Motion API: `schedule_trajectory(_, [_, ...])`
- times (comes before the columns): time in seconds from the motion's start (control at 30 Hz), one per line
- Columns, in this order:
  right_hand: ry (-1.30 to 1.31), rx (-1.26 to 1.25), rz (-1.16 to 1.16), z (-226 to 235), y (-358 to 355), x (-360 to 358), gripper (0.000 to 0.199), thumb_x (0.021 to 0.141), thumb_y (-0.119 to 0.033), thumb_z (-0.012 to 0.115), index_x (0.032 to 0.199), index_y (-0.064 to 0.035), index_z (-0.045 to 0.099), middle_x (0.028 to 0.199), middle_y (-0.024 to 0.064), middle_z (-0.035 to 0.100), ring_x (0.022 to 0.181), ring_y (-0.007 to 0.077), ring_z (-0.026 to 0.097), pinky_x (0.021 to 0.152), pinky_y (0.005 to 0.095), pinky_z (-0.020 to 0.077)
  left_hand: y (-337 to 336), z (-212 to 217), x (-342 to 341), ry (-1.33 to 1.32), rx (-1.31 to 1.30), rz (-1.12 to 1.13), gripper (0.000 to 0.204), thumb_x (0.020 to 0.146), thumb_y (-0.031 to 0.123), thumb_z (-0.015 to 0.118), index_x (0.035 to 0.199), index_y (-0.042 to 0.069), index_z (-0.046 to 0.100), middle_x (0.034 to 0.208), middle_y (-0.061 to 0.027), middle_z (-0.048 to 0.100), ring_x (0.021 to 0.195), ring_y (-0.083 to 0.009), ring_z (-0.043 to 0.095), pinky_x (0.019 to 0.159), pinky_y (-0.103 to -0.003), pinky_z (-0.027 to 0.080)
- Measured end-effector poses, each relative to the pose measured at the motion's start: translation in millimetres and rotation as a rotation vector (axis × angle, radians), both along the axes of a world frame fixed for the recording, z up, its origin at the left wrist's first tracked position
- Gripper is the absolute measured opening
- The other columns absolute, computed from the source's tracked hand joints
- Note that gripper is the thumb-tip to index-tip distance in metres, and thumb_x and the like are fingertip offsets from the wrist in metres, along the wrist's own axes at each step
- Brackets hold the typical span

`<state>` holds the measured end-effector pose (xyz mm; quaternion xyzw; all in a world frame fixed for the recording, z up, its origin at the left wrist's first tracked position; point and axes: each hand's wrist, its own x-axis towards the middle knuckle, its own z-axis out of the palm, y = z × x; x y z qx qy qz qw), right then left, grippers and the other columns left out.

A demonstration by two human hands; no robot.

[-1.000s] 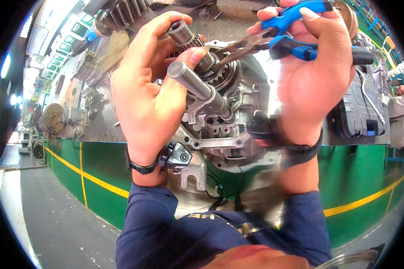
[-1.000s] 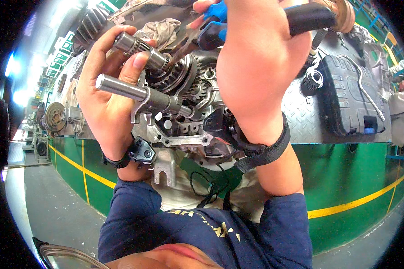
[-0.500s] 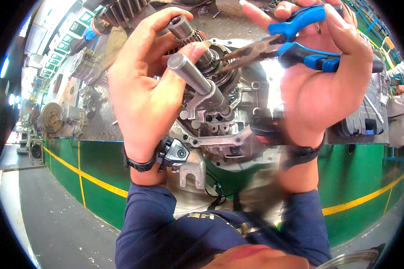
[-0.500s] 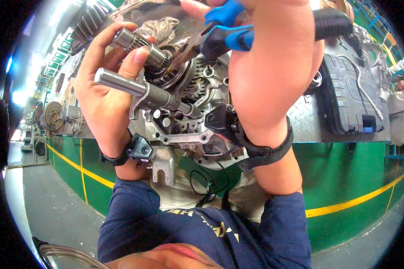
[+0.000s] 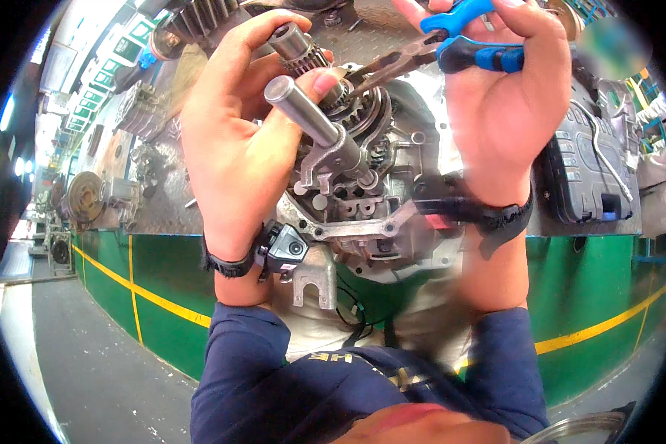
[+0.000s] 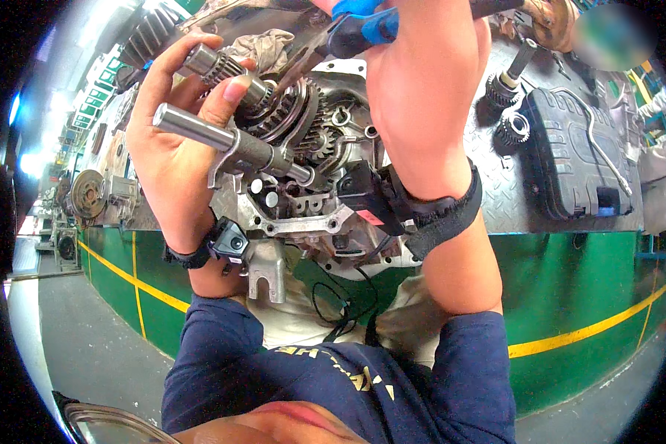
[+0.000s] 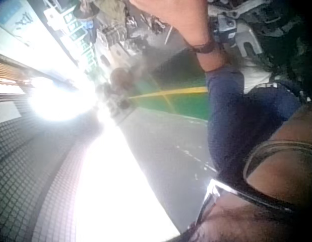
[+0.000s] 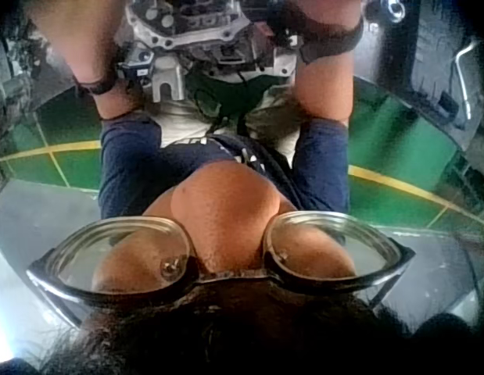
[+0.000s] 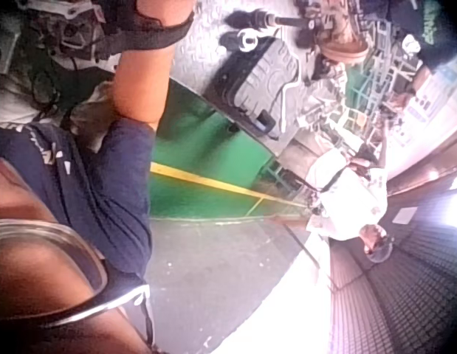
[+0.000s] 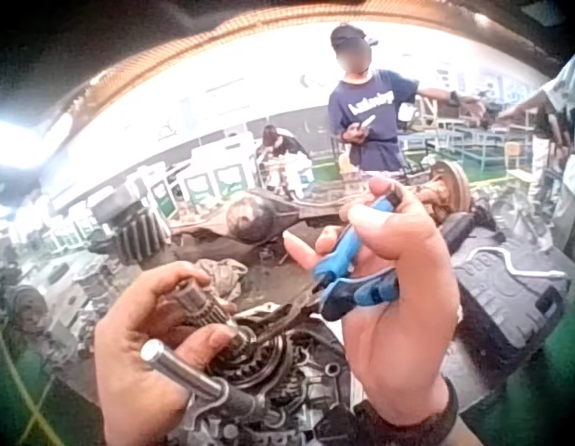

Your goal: The person assembles a gearbox by fitting gears onto a shaft and securing components using pliers.

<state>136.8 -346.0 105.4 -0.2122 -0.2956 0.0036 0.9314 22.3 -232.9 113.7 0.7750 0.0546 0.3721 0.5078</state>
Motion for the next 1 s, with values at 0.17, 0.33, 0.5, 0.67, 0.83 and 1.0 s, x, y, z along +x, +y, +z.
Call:
schedule_trajectory(0.17, [-0.025, -0.023, 0.076, 3, -6, -1, 0.044, 0.091, -0.013, 0.059, 0.131, -0.0007, 0.045, 0.109, 0.0081, 0.052, 0.093, 0.0218, 0.062, 0.097, 0.0542, 0.0552, 5, -9, 4, -0.062, -0.003, -0.015, 0.047, 0.089, -0.002, 0.077, 0.133, -0.002, 0.059, 0.111, -0.0182, 0.074, 0.106, -0.022, 0.072, 0.09, -0.029, 0.056])
schedule_trajectory(0.33, [0.021, -0.097, -0.172, 4, 3, -24, 0.051, 0.086, -0.011, 0.056, 0.134, 0.0023, 0.042, 0.111, 0.0113, 0.051, 0.094, 0.0254, 0.061, 0.096, 0.0564, 0.056, 10, -7, 0, -0.063, 0.018, 0.005, 0.044, 0.089, -0.002, 0.077, 0.13, -0.002, 0.061, 0.112, -0.0161, 0.074, 0.105, -0.0218, 0.072, 0.088, -0.029, 0.056])
schedule_trajectory(0.5, [0.115, -0.088, 0.136, -2, -13, 5, 0.047, 0.086, -0.009, 0.052, 0.131, 0.002, 0.043, 0.105, 0.0134, 0.055, 0.087, 0.0285, 0.064, 0.092, 0.0593, 0.0568, 5, 6, 3, -0.031, -0.038, -0.057, 0.044, 0.088, -0.002, 0.078, 0.129, -0.002, 0.063, 0.112, -0.0132, 0.073, 0.104, -0.0206, 0.073, 0.088, -0.028, 0.056])
schedule_trajectory(0.67, [-0.304, -0.234, 0.013, -22, -25, 37, 0.015, 0.095, 0.007, 0.051, 0.107, -0.0003, 0.058, 0.12, 0.019, 0.054, 0.102, 0.0333, 0.066, 0.094, 0.0555, 0.0601, 10, -3, 6, -0.007, 0.026, -0.007, 0.045, 0.089, -0.002, 0.076, 0.132, -0.001, 0.062, 0.115, -0.0126, 0.073, 0.108, -0.0209, 0.071, 0.093, -0.03, 0.053])
schedule_trajectory(0.83, [-0.03, -0.304, 0.051, -13, -9, 21, 0.054, 0.09, -0.002, 0.058, 0.136, -0.0039, 0.03, 0.112, 0.0091, 0.049, 0.09, 0.0172, 0.06, 0.076, 0.04, 0.0641, 23, -15, -6, -0.017, -0.015, 0.015, 0.048, 0.09, -0.008, 0.071, 0.136, -0.001, 0.058, 0.126, -0.0106, 0.067, 0.111, -0.021, 0.069, 0.091, -0.03, 0.054])
schedule_trajectory(1.0, [-0.049, -0.359, -0.022, -8, -15, 21, 0.051, 0.09, -0.001, 0.056, 0.133, -0.003, 0.031, 0.111, 0.0096, 0.05, 0.087, 0.0158, 0.06, 0.073, 0.0415, 0.0648, 22, -13, -6, -0.019, -0.012, -0.031, 0.046, 0.091, -0.009, 0.069, 0.136, -0.002, 0.058, 0.126, -0.0094, 0.065, 0.111, -0.018, 0.068, 0.093, -0.028, 0.052])
